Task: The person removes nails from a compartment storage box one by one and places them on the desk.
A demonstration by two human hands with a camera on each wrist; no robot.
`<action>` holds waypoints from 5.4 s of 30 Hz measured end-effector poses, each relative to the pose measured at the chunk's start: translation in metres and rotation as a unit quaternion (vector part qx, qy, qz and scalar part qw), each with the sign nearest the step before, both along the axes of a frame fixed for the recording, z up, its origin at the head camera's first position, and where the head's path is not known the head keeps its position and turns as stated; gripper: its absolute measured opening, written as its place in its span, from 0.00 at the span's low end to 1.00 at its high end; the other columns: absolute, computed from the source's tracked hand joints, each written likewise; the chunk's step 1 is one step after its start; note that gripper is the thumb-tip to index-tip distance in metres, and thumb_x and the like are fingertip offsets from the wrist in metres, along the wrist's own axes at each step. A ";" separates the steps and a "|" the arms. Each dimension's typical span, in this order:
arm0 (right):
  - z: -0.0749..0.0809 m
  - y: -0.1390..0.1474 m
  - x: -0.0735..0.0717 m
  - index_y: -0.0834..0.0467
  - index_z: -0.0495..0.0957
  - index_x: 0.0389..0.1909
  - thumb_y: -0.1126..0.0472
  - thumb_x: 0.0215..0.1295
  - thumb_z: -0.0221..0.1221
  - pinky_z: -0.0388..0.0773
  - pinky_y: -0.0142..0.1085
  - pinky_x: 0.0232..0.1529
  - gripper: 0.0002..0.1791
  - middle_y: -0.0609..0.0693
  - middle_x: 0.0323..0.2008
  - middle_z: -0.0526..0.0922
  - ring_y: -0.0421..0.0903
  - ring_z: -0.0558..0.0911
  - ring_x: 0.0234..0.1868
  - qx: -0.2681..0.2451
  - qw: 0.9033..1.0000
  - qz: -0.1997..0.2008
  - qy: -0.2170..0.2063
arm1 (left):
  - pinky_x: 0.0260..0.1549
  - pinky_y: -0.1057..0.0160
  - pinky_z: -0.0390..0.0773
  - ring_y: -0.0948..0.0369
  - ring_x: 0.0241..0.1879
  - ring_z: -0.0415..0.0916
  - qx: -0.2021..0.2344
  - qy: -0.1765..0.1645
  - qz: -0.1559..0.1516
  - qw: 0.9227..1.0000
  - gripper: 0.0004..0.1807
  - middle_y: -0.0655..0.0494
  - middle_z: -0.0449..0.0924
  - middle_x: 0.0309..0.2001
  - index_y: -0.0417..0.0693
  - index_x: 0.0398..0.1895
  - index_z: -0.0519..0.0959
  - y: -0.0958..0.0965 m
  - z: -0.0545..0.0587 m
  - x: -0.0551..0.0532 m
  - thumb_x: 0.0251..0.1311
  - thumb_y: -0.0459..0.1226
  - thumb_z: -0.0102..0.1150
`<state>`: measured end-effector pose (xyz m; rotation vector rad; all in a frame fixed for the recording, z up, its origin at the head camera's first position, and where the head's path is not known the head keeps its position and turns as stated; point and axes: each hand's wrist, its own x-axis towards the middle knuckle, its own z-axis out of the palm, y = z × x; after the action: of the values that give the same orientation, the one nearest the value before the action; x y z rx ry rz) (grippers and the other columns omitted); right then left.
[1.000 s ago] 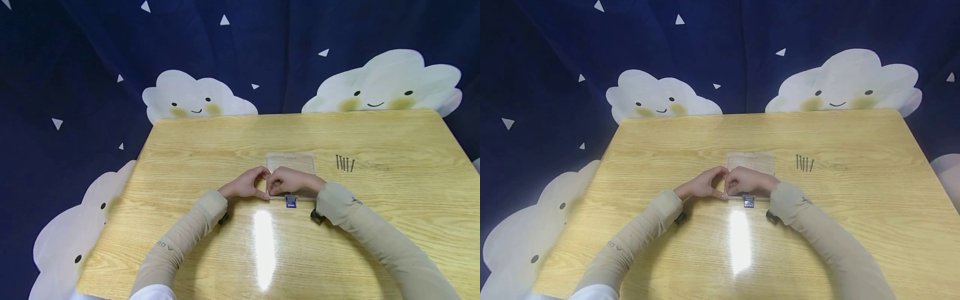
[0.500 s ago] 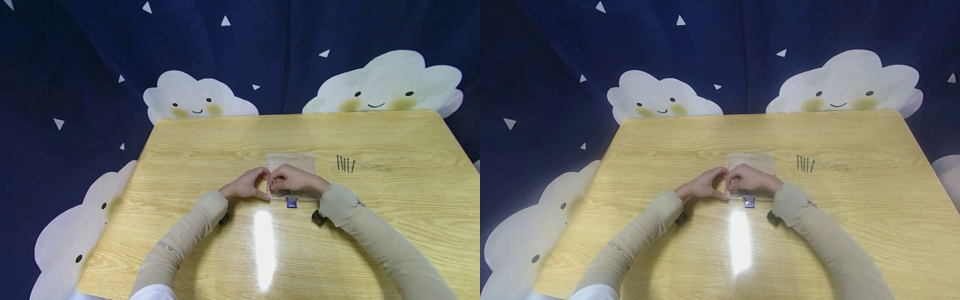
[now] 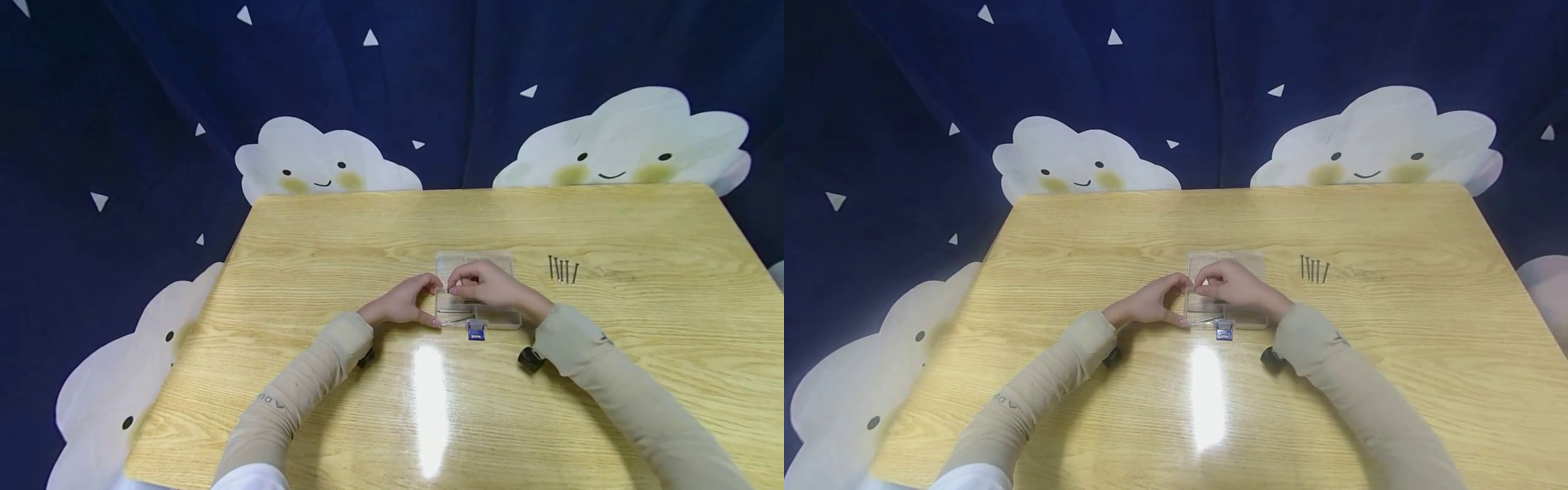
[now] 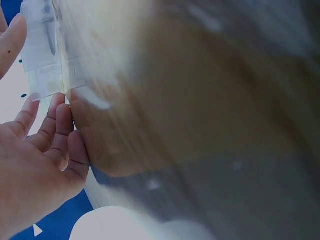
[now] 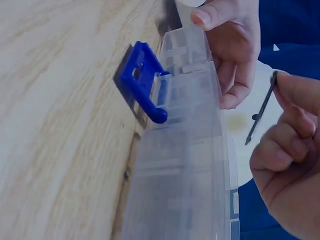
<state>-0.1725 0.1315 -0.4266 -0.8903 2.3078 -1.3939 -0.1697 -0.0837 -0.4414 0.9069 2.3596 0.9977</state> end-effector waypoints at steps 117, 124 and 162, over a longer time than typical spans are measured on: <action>-0.023 0.148 0.061 0.69 0.73 0.47 0.60 0.59 0.60 0.62 0.33 0.22 0.20 0.41 0.13 0.54 0.38 0.55 0.13 0.036 0.972 -0.214 -0.088 | 0.51 0.64 0.65 0.57 0.46 0.66 0.009 0.004 -0.002 1.000 0.34 0.48 0.69 0.44 0.37 0.50 0.66 0.000 -0.002 0.002 0.41 0.37 0.73; -0.020 0.129 0.055 0.64 0.79 0.41 0.60 0.54 0.64 0.65 0.32 0.27 0.15 0.41 0.12 0.55 0.37 0.56 0.13 0.058 0.984 -0.166 -0.038 | 0.52 0.64 0.65 0.57 0.47 0.66 0.005 0.001 0.000 1.000 0.34 0.47 0.70 0.45 0.37 0.51 0.66 0.001 0.000 0.003 0.41 0.37 0.73; -0.005 0.030 0.005 0.61 0.83 0.35 0.67 0.52 0.65 0.59 0.27 0.15 0.08 0.39 0.10 0.67 0.30 0.56 0.12 0.065 0.991 0.062 0.098 | 0.50 0.65 0.65 0.58 0.45 0.65 0.012 0.009 -0.002 1.000 0.33 0.49 0.69 0.42 0.37 0.50 0.66 -0.002 -0.003 0.001 0.40 0.36 0.73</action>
<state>-0.1672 0.1614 -0.4315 -1.1538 2.4058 -1.1366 -0.1692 -0.0856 -0.4444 0.9322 2.3636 1.0234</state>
